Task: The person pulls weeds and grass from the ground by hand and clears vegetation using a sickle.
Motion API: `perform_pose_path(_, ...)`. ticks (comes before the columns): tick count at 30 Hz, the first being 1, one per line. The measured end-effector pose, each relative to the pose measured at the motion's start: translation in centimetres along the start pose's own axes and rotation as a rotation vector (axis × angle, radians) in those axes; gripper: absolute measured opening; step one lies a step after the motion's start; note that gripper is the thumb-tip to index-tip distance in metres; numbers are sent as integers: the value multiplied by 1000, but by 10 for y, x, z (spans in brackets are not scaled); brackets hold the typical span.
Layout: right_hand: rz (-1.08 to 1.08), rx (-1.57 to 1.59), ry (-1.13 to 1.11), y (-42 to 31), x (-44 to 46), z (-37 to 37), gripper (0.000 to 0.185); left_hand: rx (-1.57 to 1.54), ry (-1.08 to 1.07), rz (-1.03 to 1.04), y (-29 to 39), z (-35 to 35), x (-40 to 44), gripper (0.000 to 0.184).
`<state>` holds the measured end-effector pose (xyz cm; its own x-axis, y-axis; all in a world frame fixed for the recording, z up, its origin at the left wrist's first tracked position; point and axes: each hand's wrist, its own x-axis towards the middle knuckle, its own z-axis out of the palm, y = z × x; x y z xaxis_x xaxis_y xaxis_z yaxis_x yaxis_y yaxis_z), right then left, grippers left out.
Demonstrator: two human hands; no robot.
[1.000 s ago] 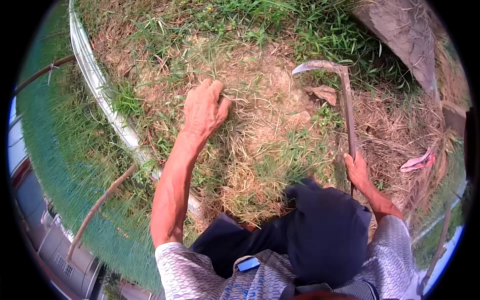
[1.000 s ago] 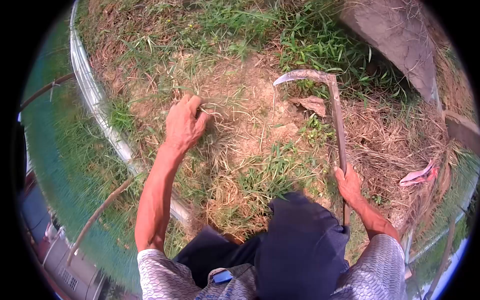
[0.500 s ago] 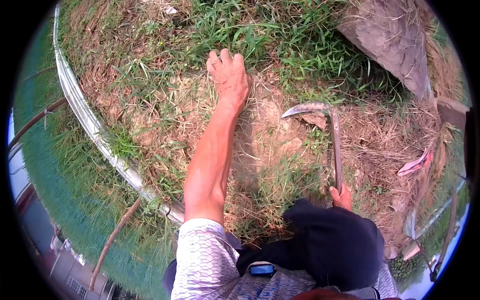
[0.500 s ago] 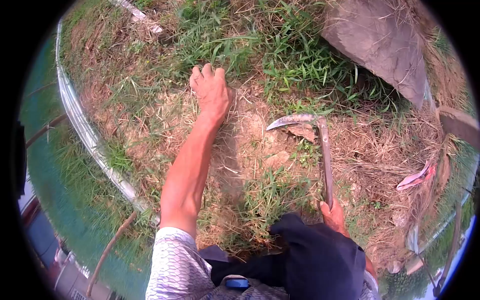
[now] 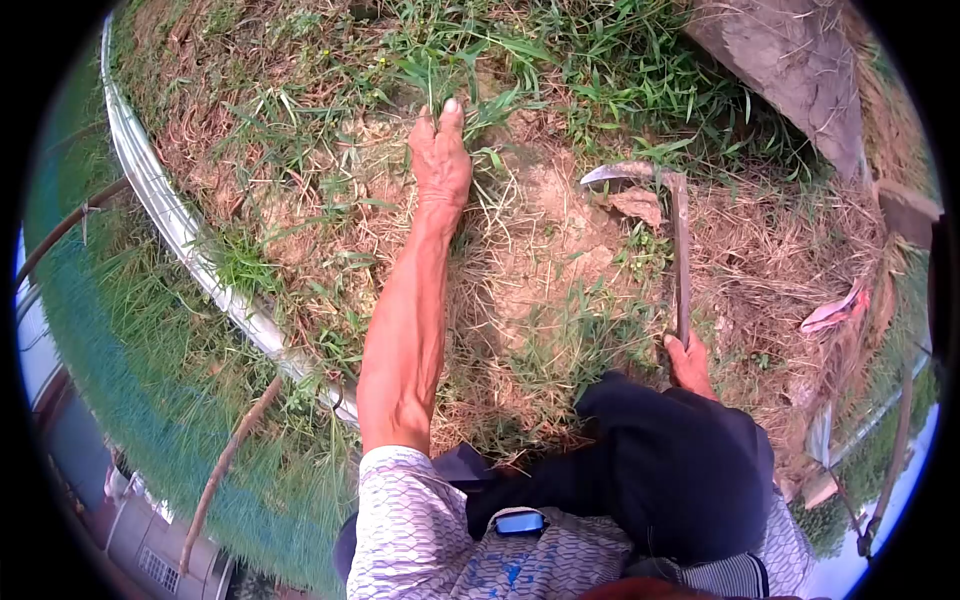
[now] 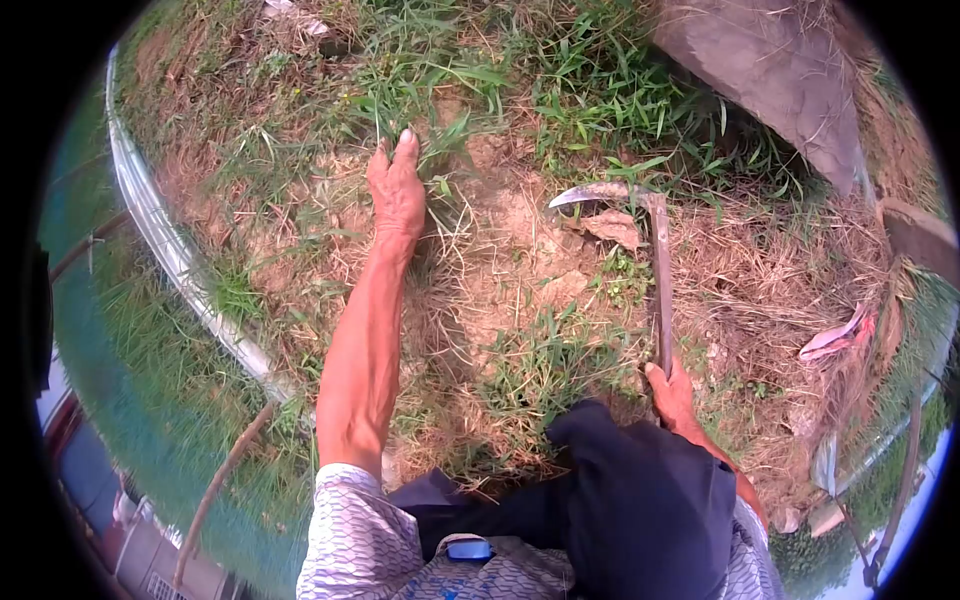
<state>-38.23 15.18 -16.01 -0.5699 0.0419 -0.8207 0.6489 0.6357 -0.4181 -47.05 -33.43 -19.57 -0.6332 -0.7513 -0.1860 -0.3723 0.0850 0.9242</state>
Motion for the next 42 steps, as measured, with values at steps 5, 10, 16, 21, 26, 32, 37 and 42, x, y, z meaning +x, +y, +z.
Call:
perform_pose_path(5, -79, -7, -18, -9, 9, 8, 23, -7, -701, -519, -39, -29, -173, 53)
perform_pose_path(10, -96, -97, -58, -53, 8, 19, 24, 177, -876, -405, -22, -54, -254, 63)
perform_pose_path(16, -437, -329, -197, -128, 22, 56, 33, 992, -109, 192, -9, -120, -96, 60)
perform_pose_path(21, -520, -397, -214, -189, 28, 101, 33, 952, 73, -168, -9, -155, -55, 79)
perform_pose_path(26, -631, -466, -248, -223, 26, 143, 35, 969, 122, -247, -32, -158, -46, 60)
perform_pose_path(32, -715, -466, -293, -228, 23, 156, 35, 752, -145, 88, -51, -169, -67, 11)
perform_pose_path(37, -774, -515, -347, -234, 30, 173, 36, 812, -1163, -47, -5, -186, -137, 28)
perform_pose_path(42, -836, -486, -355, -259, 17, 219, 35, 922, -437, -99, -10, -241, -102, 27)
